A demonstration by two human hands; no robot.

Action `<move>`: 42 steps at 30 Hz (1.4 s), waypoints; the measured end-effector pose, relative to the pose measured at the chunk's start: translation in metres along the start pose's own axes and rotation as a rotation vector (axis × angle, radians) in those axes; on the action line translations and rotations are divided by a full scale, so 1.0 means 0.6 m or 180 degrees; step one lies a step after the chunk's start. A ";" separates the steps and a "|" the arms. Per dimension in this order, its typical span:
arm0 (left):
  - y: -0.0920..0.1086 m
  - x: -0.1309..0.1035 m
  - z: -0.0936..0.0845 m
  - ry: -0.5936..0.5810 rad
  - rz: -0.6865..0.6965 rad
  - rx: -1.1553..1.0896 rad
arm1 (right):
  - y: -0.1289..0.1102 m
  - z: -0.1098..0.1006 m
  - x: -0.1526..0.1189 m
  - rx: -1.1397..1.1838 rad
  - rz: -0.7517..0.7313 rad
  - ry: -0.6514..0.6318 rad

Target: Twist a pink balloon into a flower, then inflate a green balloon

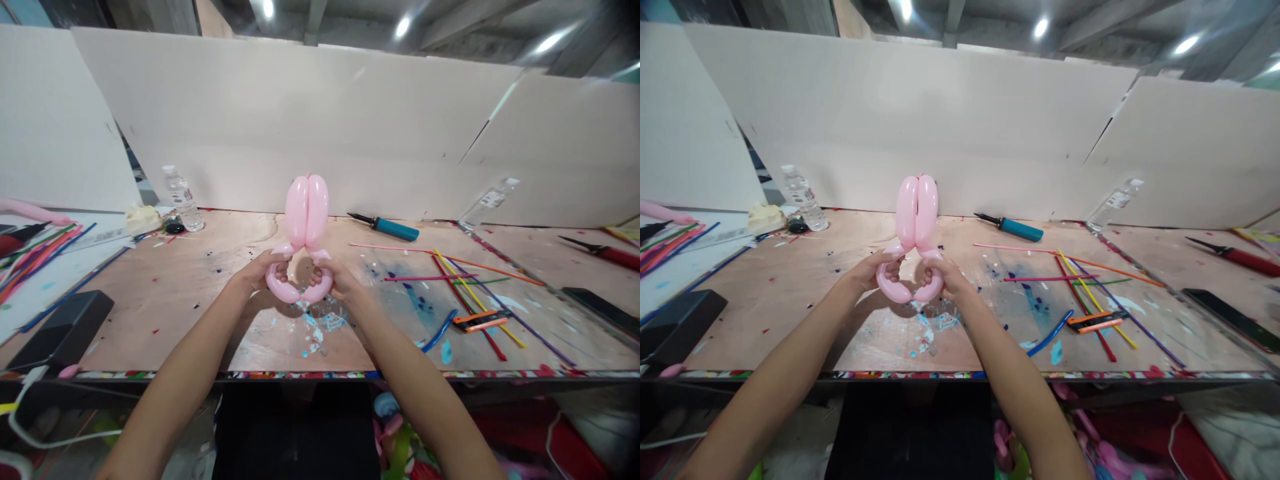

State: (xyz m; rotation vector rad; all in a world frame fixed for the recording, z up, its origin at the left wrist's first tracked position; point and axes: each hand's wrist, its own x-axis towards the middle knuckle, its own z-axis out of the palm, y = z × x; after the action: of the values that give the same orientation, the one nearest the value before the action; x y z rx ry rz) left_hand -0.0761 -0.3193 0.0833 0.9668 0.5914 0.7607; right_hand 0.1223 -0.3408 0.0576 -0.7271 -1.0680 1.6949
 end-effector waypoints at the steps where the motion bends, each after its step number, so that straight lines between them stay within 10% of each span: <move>1: 0.000 0.000 0.000 0.0024 0.0008 0.0007 | 0.000 0.000 0.000 -0.0001 0.0009 0.0014; 31: 0.001 -0.001 -0.008 0.0000 0.0083 -0.0079 | -0.001 -0.009 0.000 0.0147 0.0094 -0.0109; 42: -0.021 0.002 0.018 0.0114 0.0234 0.1026 | -0.042 0.011 -0.017 0.0014 -0.0453 -0.0001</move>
State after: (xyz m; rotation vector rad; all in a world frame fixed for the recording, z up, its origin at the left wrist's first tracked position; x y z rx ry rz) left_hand -0.0634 -0.3281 0.0766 1.2789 0.7271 0.7625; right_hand 0.1306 -0.3491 0.0832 -0.6331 -1.0901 1.5754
